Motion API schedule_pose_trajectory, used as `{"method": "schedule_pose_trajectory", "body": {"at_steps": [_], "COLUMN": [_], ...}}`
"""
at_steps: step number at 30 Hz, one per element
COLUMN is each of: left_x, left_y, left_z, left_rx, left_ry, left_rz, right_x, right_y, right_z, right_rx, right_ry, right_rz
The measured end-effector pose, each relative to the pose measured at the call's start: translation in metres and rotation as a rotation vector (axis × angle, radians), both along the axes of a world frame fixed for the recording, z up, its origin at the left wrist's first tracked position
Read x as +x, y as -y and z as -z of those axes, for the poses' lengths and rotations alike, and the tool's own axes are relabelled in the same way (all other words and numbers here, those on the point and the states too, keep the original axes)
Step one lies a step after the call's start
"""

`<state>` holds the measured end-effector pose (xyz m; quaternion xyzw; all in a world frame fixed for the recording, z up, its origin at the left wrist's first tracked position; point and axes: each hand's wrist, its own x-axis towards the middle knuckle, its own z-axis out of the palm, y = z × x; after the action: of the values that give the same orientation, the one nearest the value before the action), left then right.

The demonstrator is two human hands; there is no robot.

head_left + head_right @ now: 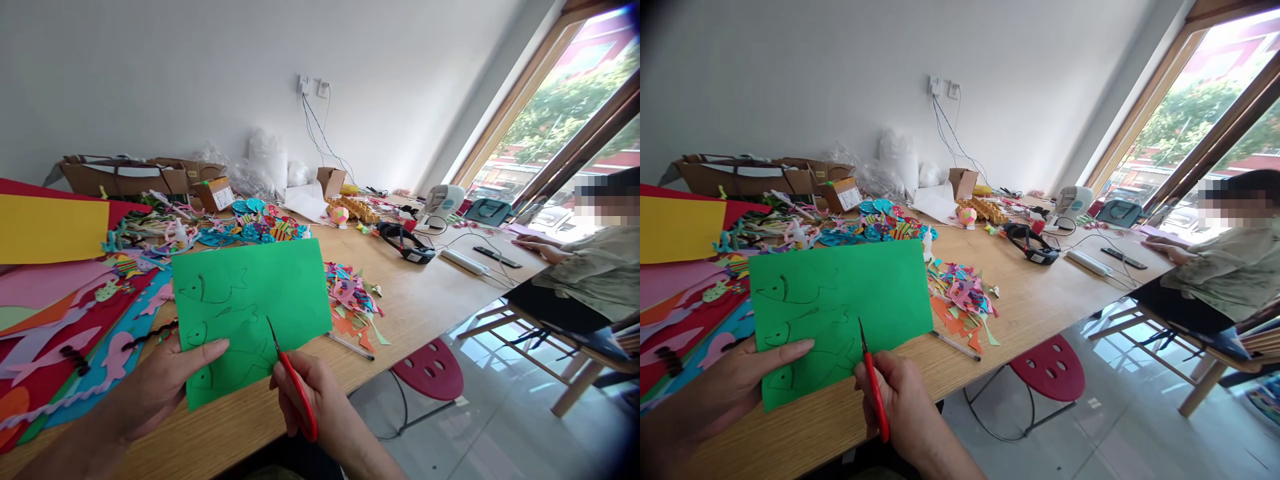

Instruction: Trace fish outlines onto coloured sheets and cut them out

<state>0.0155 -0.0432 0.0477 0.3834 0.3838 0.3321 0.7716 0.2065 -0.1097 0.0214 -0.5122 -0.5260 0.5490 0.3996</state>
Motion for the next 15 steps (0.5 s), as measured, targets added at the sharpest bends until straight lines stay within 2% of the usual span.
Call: {"method": "schedule_pose_trajectory", "body": {"at_steps": [4,7,11,15], "left_x": [0.001,0.004,0.006,0.005], "left_y": [0.003,0.008,0.012,0.010], "left_z": [0.002,0.004,0.004,0.005], "left_rx": [0.039,0.070,0.112,0.116], "left_ry": [-0.002,0.017,0.010,-0.035], "left_rz": [0.001,0.003,-0.026,0.006], "right_x": [0.002,0.002,0.000,-0.004], "right_y": [0.002,0.003,0.004,0.004], "right_z": [-0.012,-0.016,-0.015,-0.011], "right_rx": [0.095,0.103,0.090,0.079], "right_ry": [0.045,0.042,0.037,0.029], "right_rz": [-0.061,-0.087,-0.039,0.008]}}
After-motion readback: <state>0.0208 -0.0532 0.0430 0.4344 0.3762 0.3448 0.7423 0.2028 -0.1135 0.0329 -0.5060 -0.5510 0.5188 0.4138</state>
